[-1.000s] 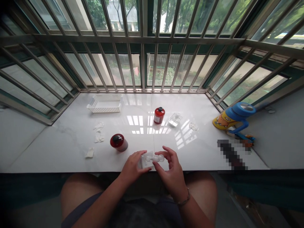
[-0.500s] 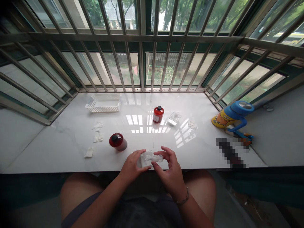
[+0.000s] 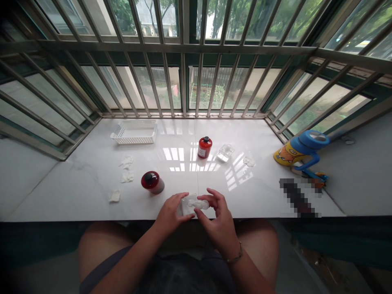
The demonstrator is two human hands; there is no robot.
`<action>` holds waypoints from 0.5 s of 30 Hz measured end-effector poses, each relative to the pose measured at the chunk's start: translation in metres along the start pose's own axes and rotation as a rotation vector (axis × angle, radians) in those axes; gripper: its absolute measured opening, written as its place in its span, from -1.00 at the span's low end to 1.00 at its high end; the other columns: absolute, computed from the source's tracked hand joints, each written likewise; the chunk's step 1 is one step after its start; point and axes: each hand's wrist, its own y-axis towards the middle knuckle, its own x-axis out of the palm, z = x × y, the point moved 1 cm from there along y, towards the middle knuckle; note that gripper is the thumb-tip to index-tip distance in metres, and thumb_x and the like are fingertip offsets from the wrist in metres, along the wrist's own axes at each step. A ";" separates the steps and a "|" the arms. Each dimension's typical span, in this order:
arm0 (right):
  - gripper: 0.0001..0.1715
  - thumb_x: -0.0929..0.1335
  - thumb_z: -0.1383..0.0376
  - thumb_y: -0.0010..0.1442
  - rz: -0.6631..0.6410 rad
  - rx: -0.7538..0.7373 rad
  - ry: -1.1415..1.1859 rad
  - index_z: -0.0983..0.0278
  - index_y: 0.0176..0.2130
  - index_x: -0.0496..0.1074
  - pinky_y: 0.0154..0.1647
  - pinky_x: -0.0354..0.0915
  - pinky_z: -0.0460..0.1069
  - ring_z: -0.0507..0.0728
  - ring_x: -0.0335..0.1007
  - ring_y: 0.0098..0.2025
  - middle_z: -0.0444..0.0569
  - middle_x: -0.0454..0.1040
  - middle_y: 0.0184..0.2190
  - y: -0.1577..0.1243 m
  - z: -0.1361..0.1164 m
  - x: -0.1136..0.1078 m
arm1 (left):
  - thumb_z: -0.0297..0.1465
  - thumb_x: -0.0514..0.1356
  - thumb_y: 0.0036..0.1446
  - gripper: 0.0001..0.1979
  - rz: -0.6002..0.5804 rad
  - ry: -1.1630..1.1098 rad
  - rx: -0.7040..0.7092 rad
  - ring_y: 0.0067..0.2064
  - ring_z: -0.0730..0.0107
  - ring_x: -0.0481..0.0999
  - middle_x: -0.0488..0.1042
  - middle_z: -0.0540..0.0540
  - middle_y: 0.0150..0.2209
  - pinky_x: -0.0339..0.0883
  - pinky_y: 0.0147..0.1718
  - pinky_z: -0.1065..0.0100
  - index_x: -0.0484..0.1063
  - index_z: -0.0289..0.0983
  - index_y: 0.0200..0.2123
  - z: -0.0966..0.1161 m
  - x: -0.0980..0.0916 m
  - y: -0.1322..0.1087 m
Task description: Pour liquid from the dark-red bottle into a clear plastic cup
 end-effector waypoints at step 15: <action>-0.19 0.53 -0.02 0.16 0.524 0.037 -0.501 0.18 0.26 0.32 -0.04 0.54 0.17 0.25 0.62 -0.12 0.10 0.60 0.00 0.086 0.064 -0.138 | -0.33 0.56 0.08 -0.13 0.110 0.062 0.036 0.32 -0.12 0.54 0.51 -0.23 0.32 0.45 0.30 -0.18 0.28 -0.07 0.39 0.000 0.011 0.003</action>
